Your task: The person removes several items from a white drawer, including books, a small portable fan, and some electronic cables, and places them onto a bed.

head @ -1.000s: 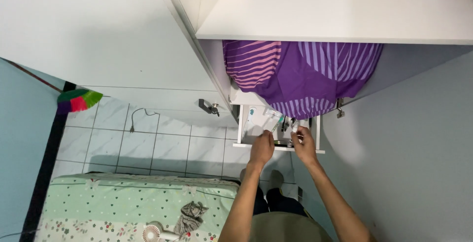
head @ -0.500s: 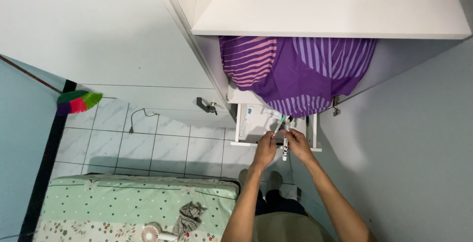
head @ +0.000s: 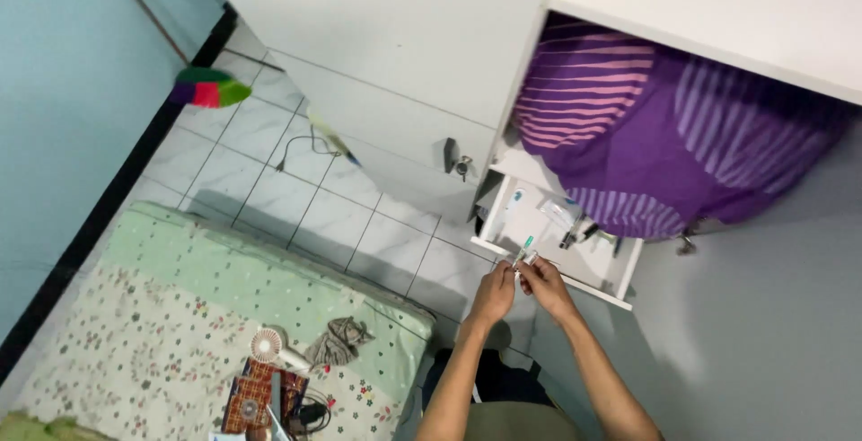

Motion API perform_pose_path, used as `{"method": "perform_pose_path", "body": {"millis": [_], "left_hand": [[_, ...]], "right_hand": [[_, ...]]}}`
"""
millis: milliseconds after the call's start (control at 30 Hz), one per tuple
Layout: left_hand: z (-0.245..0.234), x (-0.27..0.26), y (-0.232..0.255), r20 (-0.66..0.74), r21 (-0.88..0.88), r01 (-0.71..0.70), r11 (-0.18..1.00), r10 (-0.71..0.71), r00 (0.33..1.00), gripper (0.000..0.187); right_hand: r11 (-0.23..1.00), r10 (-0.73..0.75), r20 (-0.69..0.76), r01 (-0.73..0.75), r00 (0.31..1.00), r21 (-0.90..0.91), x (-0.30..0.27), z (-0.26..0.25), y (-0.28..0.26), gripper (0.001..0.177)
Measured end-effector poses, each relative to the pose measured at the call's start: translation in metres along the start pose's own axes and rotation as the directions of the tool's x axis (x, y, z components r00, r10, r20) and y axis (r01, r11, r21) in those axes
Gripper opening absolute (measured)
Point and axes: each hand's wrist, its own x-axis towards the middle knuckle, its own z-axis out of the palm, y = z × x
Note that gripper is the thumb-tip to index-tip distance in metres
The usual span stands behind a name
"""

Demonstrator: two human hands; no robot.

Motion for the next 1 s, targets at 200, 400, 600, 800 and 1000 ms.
{"method": "perform_pose_path", "body": {"millis": [200, 400, 600, 800, 1000], "left_hand": [[-0.042, -0.032, -0.088, -0.257, -0.146, -0.019, 0.989, -0.019, 0.966, 0.032], [-0.113, -0.116, -0.191, -0.549, -0.191, 0.072, 0.979, -0.168, 0.819, 0.033], [-0.17, -0.222, -0.299, -0.645, -0.39, 0.189, 0.901, -0.414, 0.643, 0.05], [-0.142, -0.264, -0.469, -0.492, -0.608, 0.465, 0.644, -0.765, 0.416, 0.049], [-0.159, -0.262, -0.571, -0.552, -0.749, 0.213, 0.627, -0.769, 0.322, 0.042]], "right_hand": [[0.982, 0.051, 0.229, -0.007, 0.972, -0.189, -0.024, 0.096, -0.022, 0.028], [0.876, 0.124, 0.488, 0.136, 0.864, -0.462, -0.053, 0.247, 0.022, 0.026], [0.567, 0.157, 0.726, 0.541, 0.67, -0.621, -0.064, 0.386, 0.142, 0.025], [0.389, 0.274, 0.741, 0.635, 0.612, -0.668, -0.06, 0.462, 0.265, 0.022], [0.344, 0.456, 0.762, 0.698, 0.461, -0.628, -0.092, 0.555, 0.34, 0.046]]}}
